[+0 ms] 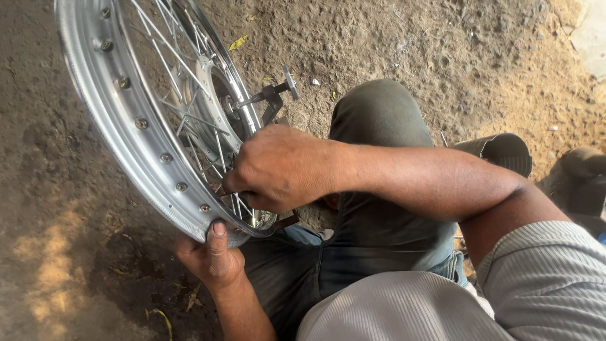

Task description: The person sits on the ground and uses a spoke wrench to tighten the nipples on a bicycle wheel rim. The wheel is held between the legs and rotated periodically to access different spokes.

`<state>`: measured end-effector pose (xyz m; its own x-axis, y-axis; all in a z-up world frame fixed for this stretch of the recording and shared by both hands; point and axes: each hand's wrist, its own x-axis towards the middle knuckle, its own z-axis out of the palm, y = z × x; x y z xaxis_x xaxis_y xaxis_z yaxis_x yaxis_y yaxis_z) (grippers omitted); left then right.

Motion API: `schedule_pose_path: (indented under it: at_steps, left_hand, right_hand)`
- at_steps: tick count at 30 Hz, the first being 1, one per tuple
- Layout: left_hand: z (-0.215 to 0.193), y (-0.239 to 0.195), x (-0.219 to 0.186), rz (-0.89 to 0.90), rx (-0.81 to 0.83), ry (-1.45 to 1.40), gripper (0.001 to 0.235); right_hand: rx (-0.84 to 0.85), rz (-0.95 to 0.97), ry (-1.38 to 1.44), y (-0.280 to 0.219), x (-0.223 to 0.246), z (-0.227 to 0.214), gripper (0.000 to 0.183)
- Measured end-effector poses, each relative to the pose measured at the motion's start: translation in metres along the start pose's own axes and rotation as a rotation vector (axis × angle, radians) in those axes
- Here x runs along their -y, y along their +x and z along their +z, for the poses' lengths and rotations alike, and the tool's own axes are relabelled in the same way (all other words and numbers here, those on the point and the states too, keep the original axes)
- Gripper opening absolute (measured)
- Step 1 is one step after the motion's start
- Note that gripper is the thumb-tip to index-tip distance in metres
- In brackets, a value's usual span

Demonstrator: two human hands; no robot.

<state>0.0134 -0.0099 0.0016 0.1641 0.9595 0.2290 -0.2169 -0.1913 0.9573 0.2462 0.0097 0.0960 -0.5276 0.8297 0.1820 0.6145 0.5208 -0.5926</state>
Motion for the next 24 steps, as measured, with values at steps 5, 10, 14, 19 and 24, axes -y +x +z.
schedule_pose_path:
  at_steps: [5,10,14,19,24]
  left_hand:
    - [0.001,-0.003,0.002,0.016,-0.007,-0.003,0.047]
    - [-0.001,-0.003,0.003,0.055,-0.048,0.059,0.041]
    - [-0.005,-0.005,0.008,0.106,-0.056,0.090,0.039]
    - [-0.008,-0.004,0.011,0.127,-0.047,0.100,0.036]
    - [-0.005,-0.002,0.008,0.140,-0.056,0.096,0.036]
  right_hand:
    - [0.033,0.050,-0.124,0.002,0.009,0.001,0.014]
    - [-0.033,-0.017,-0.044,0.002,0.010,0.000,0.016]
    - [-0.058,0.015,0.167,-0.004,0.003,-0.007,0.018]
    - [-0.332,-0.156,0.243,-0.003,-0.004,-0.009,0.022]
    - [-0.254,-0.051,0.268,-0.003,-0.009,-0.012,0.024]
